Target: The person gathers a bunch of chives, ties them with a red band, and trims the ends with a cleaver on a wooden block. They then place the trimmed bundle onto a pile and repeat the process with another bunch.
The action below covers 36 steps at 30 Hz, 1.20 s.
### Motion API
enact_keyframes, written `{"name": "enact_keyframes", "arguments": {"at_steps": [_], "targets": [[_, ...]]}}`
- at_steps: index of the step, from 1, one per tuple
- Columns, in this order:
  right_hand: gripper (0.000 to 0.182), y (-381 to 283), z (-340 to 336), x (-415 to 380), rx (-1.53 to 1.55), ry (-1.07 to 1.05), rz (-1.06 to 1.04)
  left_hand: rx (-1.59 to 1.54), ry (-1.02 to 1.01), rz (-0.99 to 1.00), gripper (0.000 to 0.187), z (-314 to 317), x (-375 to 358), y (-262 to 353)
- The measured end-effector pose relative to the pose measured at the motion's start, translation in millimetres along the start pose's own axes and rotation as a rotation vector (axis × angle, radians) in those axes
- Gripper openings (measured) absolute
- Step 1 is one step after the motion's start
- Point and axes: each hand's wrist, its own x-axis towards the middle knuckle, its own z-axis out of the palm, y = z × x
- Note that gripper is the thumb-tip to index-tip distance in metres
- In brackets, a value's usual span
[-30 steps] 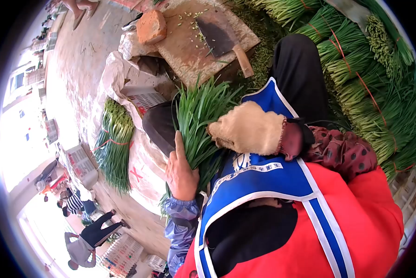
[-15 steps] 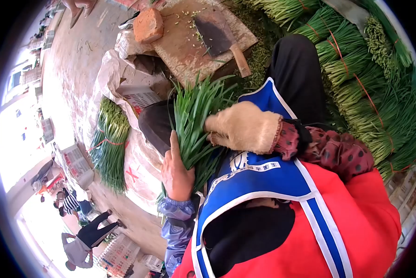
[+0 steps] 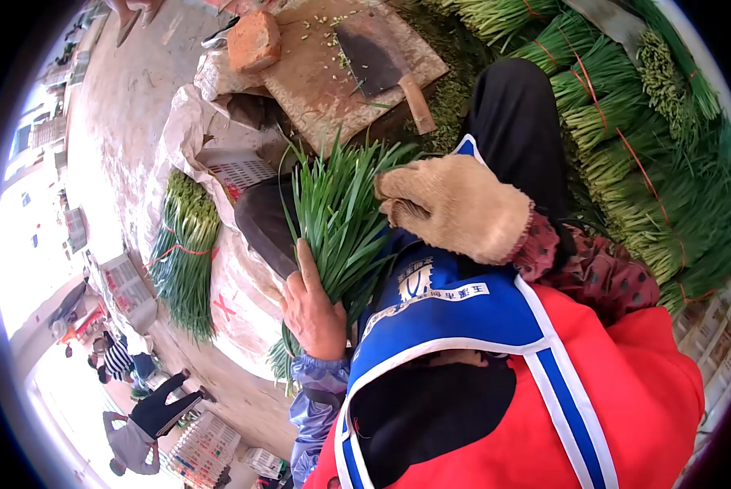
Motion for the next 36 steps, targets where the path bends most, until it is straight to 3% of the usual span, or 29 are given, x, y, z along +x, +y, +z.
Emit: {"name": "enact_keyframes", "arguments": {"at_steps": [2,5,6,7,10,11,13,15,17,19,22,23,27,29,32,34,36], "targets": [[0.022,-3.8,5.4,9.0,-0.14,-0.095,0.169,0.03,-0.023,-0.007,0.101,-1.5,-1.1,3.1],[0.021,14.6,27.7,15.7,-0.103,-0.237,0.082,0.073,0.006,0.0,0.102,3.0,-2.9,4.0],[0.02,16.5,29.7,13.5,0.102,-0.136,0.058,0.081,0.016,-0.009,0.102,3.3,-2.7,5.5],[0.02,17.0,30.3,11.6,0.097,-0.14,0.054,0.077,0.02,-0.015,0.102,2.8,-1.4,8.0],[0.016,21.7,36.7,13.0,0.694,0.239,0.333,0.121,0.007,0.008,0.094,5.4,-1.6,11.9],[0.013,20.0,17.5,15.6,0.583,0.25,0.395,0.115,0.009,0.004,0.094,9.4,-3.1,11.2],[0.012,33.7,9.9,18.2,0.646,0.371,0.272,0.202,0.071,0.025,0.087,16.0,-4.5,11.5],[0.013,17.7,-7.3,13.8,0.482,0.311,0.283,0.209,0.086,0.036,0.082,18.4,-4.9,12.9],[0.014,10.7,-7.7,12.0,0.198,0.207,0.022,0.238,0.092,0.064,0.078,19.9,-4.2,13.8],[0.025,-3.8,-7.4,16.6,-0.139,-0.037,0.023,0.272,0.092,0.071,0.077,24.6,-4.5,14.3],[0.023,4.4,22.9,23.5,-0.426,-0.324,-0.055,0.297,0.104,0.09,0.075,24.7,-4.6,14.7],[0.022,9.0,29.2,19.4,-0.411,-0.254,-0.11,0.284,0.111,0.102,0.074,23.7,-5.3,14.3],[0.012,21.2,28.9,16.3,-0.101,0.166,0.092,0.272,0.057,0.124,0.072,18.2,-10.6,12.3],[0.007,28.8,22.8,21.5,0.201,0.406,0.249,0.272,0.077,0.149,0.071,19.6,-13.1,10.8],[0.008,32.7,4.6,26.5,0.143,0.327,0.131,0.273,0.104,0.183,0.07,22.8,-13.5,8.4],[0.015,25.2,-1.4,30.0,-0.24,0.042,-0.119,0.27,0.107,0.191,0.071,23.4,-13.3,8.6],[0.025,11.4,4.7,33.8,-0.425,-0.221,0.071,0.254,0.083,0.178,0.07,22.1,-12.3,9.6]]}}
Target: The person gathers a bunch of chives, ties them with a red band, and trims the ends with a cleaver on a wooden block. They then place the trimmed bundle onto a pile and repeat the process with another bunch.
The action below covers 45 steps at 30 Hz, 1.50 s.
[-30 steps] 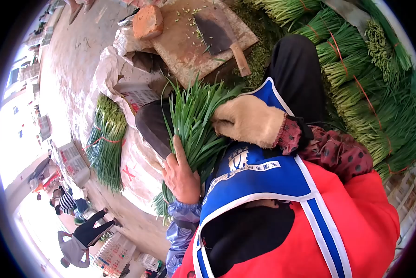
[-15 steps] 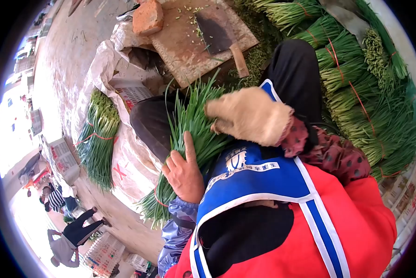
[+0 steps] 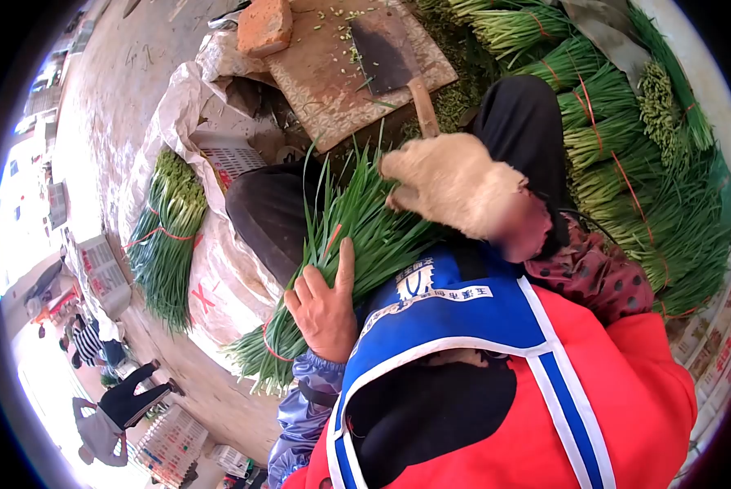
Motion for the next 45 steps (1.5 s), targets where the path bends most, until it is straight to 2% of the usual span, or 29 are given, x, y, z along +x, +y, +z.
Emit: {"name": "enact_keyframes", "arguments": {"at_steps": [1,3,5,6,8,9,11,13,15,17,18,19,21,23,26,27,29,31,33,35,38,40,41,43,44,45], "targets": [[0.028,-8.0,-1.3,4.2,-0.046,-0.145,0.07,0.002,0.001,-0.004,0.07,0.4,0.2,0.0],[0.025,-8.8,20.3,9.9,-0.06,-0.204,-0.021,-0.001,0.013,0.004,0.068,0.9,-0.7,0.1],[0.02,-3.1,39.7,4.4,0.187,0.067,-0.04,-0.013,0.012,0.009,0.065,-0.9,-0.7,0.3],[0.02,-1.7,45.4,4.6,0.188,0.064,-0.041,-0.026,0.013,0.013,0.062,-2.0,-0.6,0.6],[0.018,-1.4,52.2,4.2,0.445,0.197,0.111,-0.008,0.018,0.049,0.059,-4.0,0.0,2.7],[0.018,-0.8,54.2,4.4,0.44,0.195,0.114,0.009,0.03,0.09,0.056,-3.7,0.8,3.6],[0.016,1.0,56.5,6.8,0.175,0.206,0.115,0.013,0.036,0.088,0.052,-1.4,0.4,5.1],[0.014,12.1,44.0,11.9,-0.172,0.099,0.26,0.029,0.025,0.117,0.051,-1.2,-2.1,4.3],[0.014,47.9,39.0,17.8,-0.18,0.093,0.368,0.03,-0.006,0.116,0.049,1.5,-5.4,0.5],[0.014,52.4,25.4,11.2,-0.112,0.248,0.32,0.024,-0.047,0.127,0.047,2.1,-9.2,-1.5],[0.016,51.0,19.3,8.5,-0.023,0.406,0.205,0.011,-0.022,0.141,0.049,1.3,-8.5,-0.9],[0.016,44.1,11.2,5.7,-0.032,0.404,0.21,-0.002,0.005,0.154,0.051,0.2,-7.6,-0.2],[0.013,24.5,-4.0,1.5,0.064,0.346,0.164,-0.02,-0.007,0.15,0.052,-0.2,-7.0,0.4],[0.007,12.2,-9.8,-4.4,0.161,0.173,-0.047,-0.016,-0.013,0.172,0.05,-0.4,-8.4,-1.7],[0.023,-16.4,-5.5,0.2,-0.043,-0.139,0.071,-0.016,-0.095,0.144,0.048,-2.6,-8.8,-0.5],[0.024,-21.0,3.6,0.6,-0.058,-0.087,0.088,-0.016,-0.096,0.145,0.048,-2.8,-8.6,-0.4],[0.024,-20.7,24.4,12.5,-0.125,-0.294,0.067,0.013,-0.089,0.158,0.048,-3.1,-8.1,-0.1],[0.02,-15.1,43.4,11.3,-0.123,-0.323,-0.01,0.005,-0.1,0.162,0.049,-2.6,-9.1,-1.9],[0.015,2.2,64.9,10.3,0.176,0.228,-0.002,-0.006,-0.109,0.16,0.049,-1.6,-8.6,-3.1],[0.012,14.5,51.6,15.2,0.383,0.403,0.259,0.033,-0.083,0.173,0.051,-1.7,-10.0,-2.4],[0.014,26.9,30.0,21.4,0.452,0.517,0.324,0.01,-0.036,0.187,0.053,-5.4,-5.9,-2.0],[0.025,25.2,16.4,22.4,0.491,0.3,0.147,0.012,-0.026,0.198,0.053,-5.4,-5.2,-1.3],[0.025,21.0,10.7,23.8,0.49,0.3,0.148,0.018,-0.02,0.207,0.053,-5.3,-5.1,-1.3],[0.039,4.1,2.6,30.6,0.01,-0.11,0.075,0.02,-0.026,0.207,0.053,-4.8,-5.2,-1.6],[0.05,-7.7,0.5,36.5,-0.01,-0.283,0.132,0.023,-0.03,0.21,0.052,-4.8,-5.2,-2.3],[0.043,-13.5,10.8,37.3,-0.001,-0.268,0.126,0.026,-0.031,0.217,0.052,-5.3,-5.2,-2.8]]}}
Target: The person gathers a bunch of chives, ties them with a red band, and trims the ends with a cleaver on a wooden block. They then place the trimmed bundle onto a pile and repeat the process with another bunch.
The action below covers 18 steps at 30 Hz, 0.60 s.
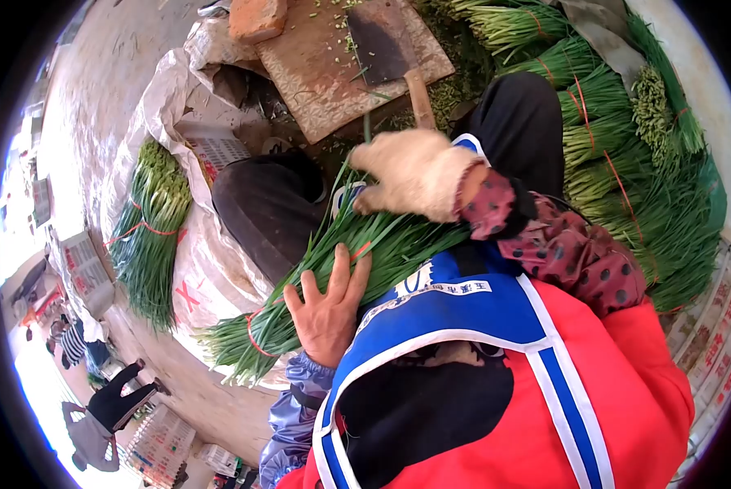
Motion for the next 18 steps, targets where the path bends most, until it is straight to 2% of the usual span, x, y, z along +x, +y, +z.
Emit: {"name": "enact_keyframes", "arguments": {"at_steps": [2,3,5,6,8,10,12,13,14,16,17,18], "targets": [[0.035,-7.3,15.0,20.4,-0.053,-0.266,-0.097,-0.041,-0.019,-0.034,0.051,-1.3,-0.3,1.6],[0.035,-1.5,26.7,24.5,-0.044,-0.258,-0.085,-0.039,-0.018,-0.018,0.051,-1.7,-0.9,2.4],[0.027,12.3,53.5,32.4,0.493,0.07,-0.121,-0.067,-0.023,-0.049,0.049,-0.9,-1.7,2.6],[0.026,11.9,64.9,34.5,0.532,0.243,-0.093,-0.067,-0.02,-0.028,0.049,0.3,-1.4,2.0],[0.022,51.9,84.6,62.9,-0.178,0.829,-0.288,-0.068,-0.049,-0.066,0.05,2.2,-3.0,1.6],[0.018,167.5,132.8,137.1,1.047,0.538,-0.135,-0.069,-0.039,-0.07,0.05,3.3,-5.7,0.2],[0.015,63.3,-6.8,10.4,1.171,0.596,0.28,-0.045,-0.01,-0.088,0.049,7.9,-8.0,-2.0],[0.014,74.9,-4.3,12.9,0.941,0.685,0.206,-0.073,0.021,-0.093,0.049,5.5,-7.7,-1.6],[0.014,77.7,-5.1,5.5,0.938,0.693,0.209,-0.075,0.026,-0.087,0.049,5.1,-7.8,-0.4],[0.015,78.7,-6.6,-13.7,0.44,0.629,-0.05,-0.077,0.051,-0.096,0.049,4.4,-8.4,0.8],[0.021,76.4,-11.4,-24.5,0.44,0.46,-0.12,-0.084,0.038,-0.095,0.05,5.4,-9.4,0.0],[0.023,68.7,-9.3,-35.0,0.459,0.439,-0.263,-0.076,0.033,-0.093,0.05,4.6,-10.2,0.2]]}}
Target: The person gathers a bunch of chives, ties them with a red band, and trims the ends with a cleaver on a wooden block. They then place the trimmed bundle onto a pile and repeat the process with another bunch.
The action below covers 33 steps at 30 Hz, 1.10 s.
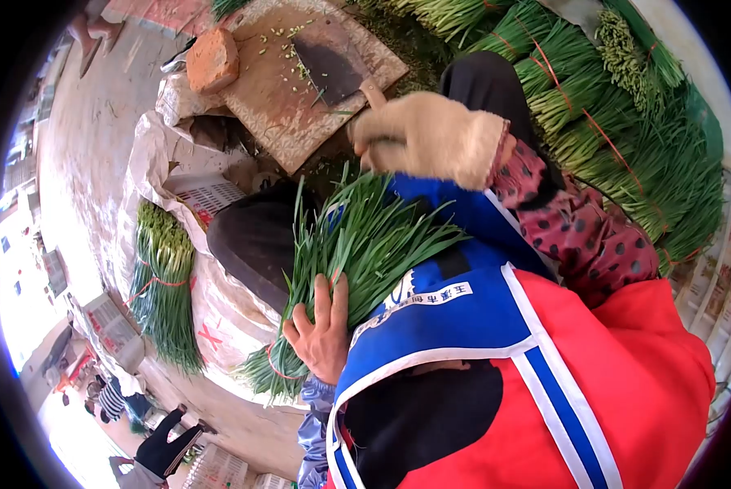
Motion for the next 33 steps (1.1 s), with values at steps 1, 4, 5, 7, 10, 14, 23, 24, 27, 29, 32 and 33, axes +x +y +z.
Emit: {"name": "enact_keyframes", "arguments": {"at_steps": [1,4,5,7,10,14,23,24,27,29,32,33], "targets": [[0.022,-14.5,4.5,-5.2,-0.146,-0.059,-0.003,-0.01,-0.005,-0.004,0.05,-1.0,-0.1,0.3],[0.024,-30.4,34.0,-5.0,-0.399,-0.357,0.002,-0.016,-0.005,0.005,0.05,-1.4,0.0,0.1],[0.019,-33.5,42.5,-4.6,-0.442,-0.412,0.03,-0.018,-0.001,0.008,0.05,-0.9,-0.1,-0.5],[0.011,-11.8,61.4,-12.2,-0.09,0.019,0.016,-0.001,-0.006,0.014,0.05,4.4,-3.2,-3.9],[0.012,-13.0,42.1,-0.6,0.354,0.465,0.258,-0.002,-0.006,-0.005,0.05,3.9,-7.4,-2.5],[0.017,-16.2,5.2,-11.0,0.023,-0.008,0.039,-0.029,0.031,-0.014,0.051,6.4,-5.5,-2.7],[0.013,-6.7,68.7,-7.0,0.129,0.134,0.096,-0.028,0.013,-0.005,0.052,4.5,-4.3,-2.8],[0.012,-6.2,59.5,-0.7,0.206,0.306,0.141,-0.027,0.01,-0.006,0.052,5.2,-6.1,-3.4],[0.011,0.9,18.8,2.0,0.423,0.352,0.354,-0.024,0.049,-0.016,0.051,8.9,-5.8,-4.3],[0.011,4.8,3.3,-13.5,0.208,0.147,0.153,-0.024,0.07,-0.027,0.051,10.1,-6.4,-3.6],[0.024,-22.4,-7.0,-29.1,-0.173,-0.237,0.132,-0.011,0.069,-0.03,0.052,11.0,-6.1,-1.1],[0.024,-28.5,-0.7,-29.0,-0.258,-0.333,0.165,-0.012,0.066,-0.031,0.052,10.5,-5.6,0.0]]}}
